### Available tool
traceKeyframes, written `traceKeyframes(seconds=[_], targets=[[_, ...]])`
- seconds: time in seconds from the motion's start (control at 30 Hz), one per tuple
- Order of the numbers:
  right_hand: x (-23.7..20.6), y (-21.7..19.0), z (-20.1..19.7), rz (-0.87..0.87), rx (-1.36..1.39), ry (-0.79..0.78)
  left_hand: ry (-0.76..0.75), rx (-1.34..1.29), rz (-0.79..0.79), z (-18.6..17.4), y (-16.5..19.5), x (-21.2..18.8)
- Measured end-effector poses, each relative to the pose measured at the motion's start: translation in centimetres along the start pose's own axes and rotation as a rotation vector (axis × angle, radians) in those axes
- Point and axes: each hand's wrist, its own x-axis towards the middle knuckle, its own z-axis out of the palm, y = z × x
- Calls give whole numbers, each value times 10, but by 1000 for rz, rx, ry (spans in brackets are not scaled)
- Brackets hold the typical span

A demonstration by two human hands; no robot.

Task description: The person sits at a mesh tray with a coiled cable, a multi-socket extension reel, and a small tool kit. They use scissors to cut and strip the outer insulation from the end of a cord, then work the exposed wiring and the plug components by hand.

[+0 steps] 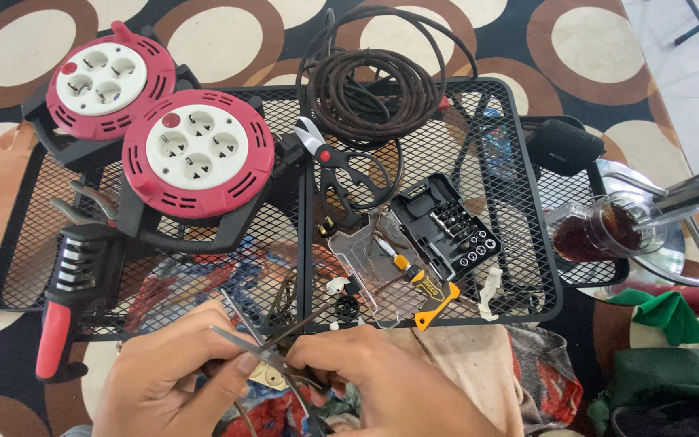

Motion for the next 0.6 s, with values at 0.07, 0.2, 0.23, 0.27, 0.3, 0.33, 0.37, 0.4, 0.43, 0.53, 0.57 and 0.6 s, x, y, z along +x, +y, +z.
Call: traceKeyframes(seconds=[0.07, 0.2, 0.23, 0.27, 0.3, 0.33, 0.37, 0.4, 0.43, 0.53, 0.57, 0.6], targets=[[0, 1, 1, 0, 2, -7, 6, -21, 23, 1, 0, 0], [1, 2, 1, 68, -3, 7, 0, -91, -77, 1, -1, -2], [1, 1, 1, 89, 1, 11, -3, -106, -104, 1, -2, -2], [1, 1, 1, 94, 6, 15, -7, -122, -130, 1, -3, -3], [1, 0, 1, 98, 12, 20, 5, -103, -140, 2, -4, -3], [0, 0, 0, 103, 18, 24, 17, -85, -150, 3, -6, -4], [0, -1, 0, 87, 9, 32, 29, -66, -160, 3, -7, -5], [0, -1, 0, 71, 0, 40, 21, -65, -150, 3, -8, -6], [0, -1, 0, 55, -9, 47, 14, -64, -140, 3, -9, -6], [0, 0, 1, 38, -53, 49, 22, -6, -42, 3, -12, -5], [0, 2, 1, 33, -27, 41, 30, 23, 2, 4, -13, -4], [1, 3, 1, 27, 0, 33, 29, -3, -52, 5, -13, -4]])
